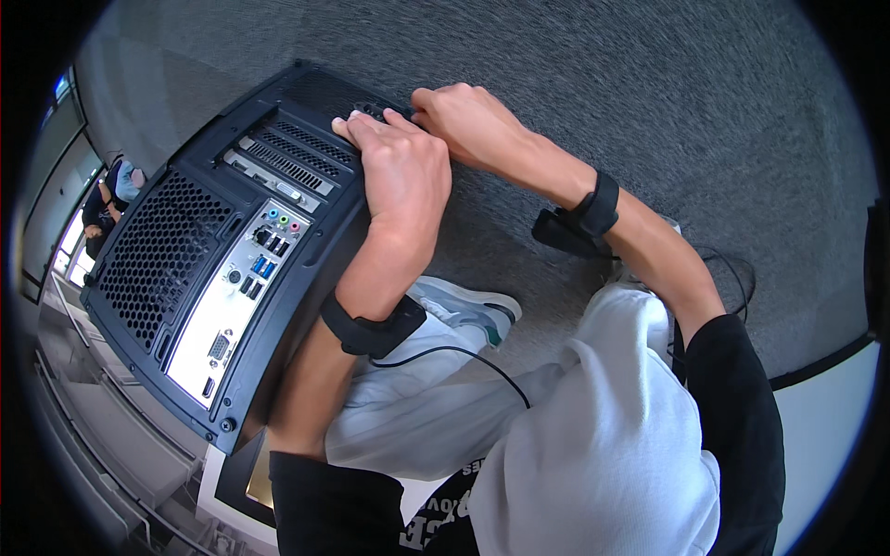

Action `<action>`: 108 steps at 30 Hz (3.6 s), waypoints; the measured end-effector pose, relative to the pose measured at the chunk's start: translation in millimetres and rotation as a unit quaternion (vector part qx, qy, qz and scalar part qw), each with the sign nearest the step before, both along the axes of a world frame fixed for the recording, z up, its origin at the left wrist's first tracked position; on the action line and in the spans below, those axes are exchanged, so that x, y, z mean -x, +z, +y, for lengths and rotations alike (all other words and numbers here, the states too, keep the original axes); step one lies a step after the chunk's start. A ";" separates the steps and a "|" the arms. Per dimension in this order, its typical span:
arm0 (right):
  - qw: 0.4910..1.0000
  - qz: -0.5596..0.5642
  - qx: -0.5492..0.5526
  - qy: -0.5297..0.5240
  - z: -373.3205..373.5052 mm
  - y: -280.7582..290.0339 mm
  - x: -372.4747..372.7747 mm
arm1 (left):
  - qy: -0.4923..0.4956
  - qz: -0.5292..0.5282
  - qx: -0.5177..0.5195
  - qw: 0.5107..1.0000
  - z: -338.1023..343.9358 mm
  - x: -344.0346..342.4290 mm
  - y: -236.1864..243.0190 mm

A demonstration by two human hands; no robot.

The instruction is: Opening a computer case and adjusting internal components or cables by hand.

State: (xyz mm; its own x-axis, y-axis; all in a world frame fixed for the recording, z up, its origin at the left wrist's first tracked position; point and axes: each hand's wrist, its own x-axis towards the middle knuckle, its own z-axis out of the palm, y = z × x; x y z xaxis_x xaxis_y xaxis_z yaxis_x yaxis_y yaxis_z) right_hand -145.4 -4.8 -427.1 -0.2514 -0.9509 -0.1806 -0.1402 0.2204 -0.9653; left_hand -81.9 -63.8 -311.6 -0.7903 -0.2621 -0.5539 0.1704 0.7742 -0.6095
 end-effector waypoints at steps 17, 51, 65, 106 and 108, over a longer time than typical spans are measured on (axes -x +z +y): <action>0.997 0.004 -0.065 0.040 -6.7 5.0 5.1 | 0.013 -0.022 0.004 1.000 -0.5 1.6 1.7; 0.983 0.088 -0.095 0.127 -21.7 19.2 0.4 | 0.045 0.254 -0.334 0.907 66.7 -50.1 208.4; 0.979 0.125 -0.014 0.160 -22.4 29.7 -3.6 | 0.330 0.183 -0.148 0.914 -9.6 -175.6 347.2; 0.986 0.126 -0.075 0.077 -6.6 23.7 -0.4 | 0.382 0.213 -0.253 0.863 -19.8 -205.0 296.6; 0.989 0.132 -0.025 0.059 -2.2 17.4 -3.5 | 0.380 0.278 -0.267 0.841 -18.2 -204.6 289.4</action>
State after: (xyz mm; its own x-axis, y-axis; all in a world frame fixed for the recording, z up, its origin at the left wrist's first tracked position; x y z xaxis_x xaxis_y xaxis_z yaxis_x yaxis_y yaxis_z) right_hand -141.9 -7.0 -409.7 -0.1831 -0.9682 -0.1706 -0.4140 0.2333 -0.8799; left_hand 122.6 -82.0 -22.2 -0.6821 -0.6400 -0.3538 -0.6938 0.7192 0.0366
